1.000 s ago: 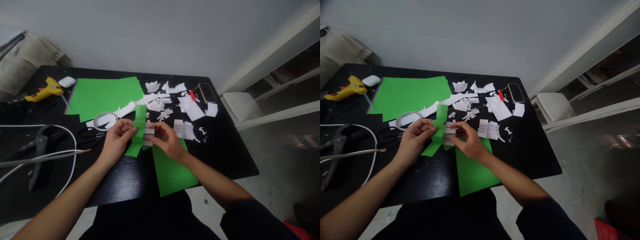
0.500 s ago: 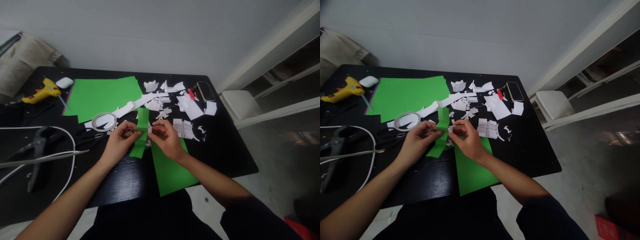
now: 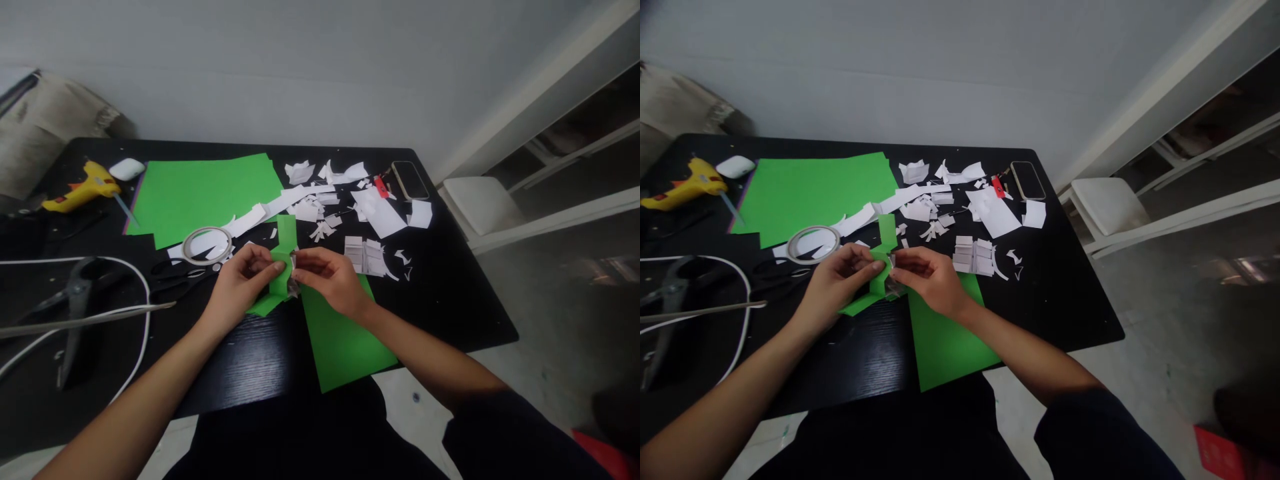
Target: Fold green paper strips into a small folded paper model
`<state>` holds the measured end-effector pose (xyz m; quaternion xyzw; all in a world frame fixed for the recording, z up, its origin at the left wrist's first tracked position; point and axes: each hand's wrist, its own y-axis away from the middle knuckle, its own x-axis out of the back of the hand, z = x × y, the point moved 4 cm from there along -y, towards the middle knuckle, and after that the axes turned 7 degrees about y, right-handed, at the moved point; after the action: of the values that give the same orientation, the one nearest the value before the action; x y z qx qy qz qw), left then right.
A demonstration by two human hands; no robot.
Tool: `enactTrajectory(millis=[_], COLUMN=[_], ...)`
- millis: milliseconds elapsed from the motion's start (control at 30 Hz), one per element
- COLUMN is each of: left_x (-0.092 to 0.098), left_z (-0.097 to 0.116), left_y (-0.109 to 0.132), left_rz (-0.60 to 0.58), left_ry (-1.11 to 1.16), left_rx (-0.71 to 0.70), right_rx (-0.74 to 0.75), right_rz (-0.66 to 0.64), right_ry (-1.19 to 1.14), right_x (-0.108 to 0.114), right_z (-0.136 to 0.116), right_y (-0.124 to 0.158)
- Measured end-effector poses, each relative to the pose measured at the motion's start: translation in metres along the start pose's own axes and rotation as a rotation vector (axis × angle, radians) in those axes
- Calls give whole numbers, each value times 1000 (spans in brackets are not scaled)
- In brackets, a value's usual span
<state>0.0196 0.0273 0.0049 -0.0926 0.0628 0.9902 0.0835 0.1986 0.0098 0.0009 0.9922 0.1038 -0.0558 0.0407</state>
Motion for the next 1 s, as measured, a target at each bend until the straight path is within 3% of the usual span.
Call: enactTrajectory(millis=[467, 833, 1000], left_x=[-6, -7, -4], left_z=[2, 5, 4], left_y=[3, 6, 9], left_rz=[-30, -23, -44], left_ry=[81, 34, 11], left_rx=[26, -75, -25], right_rx=[-69, -129, -132], right_rz=[-13, 4, 30], right_ry=[-93, -93, -107], right_x=[2, 2, 3], right_z=[4, 3, 3], right_y=[-2, -1, -2])
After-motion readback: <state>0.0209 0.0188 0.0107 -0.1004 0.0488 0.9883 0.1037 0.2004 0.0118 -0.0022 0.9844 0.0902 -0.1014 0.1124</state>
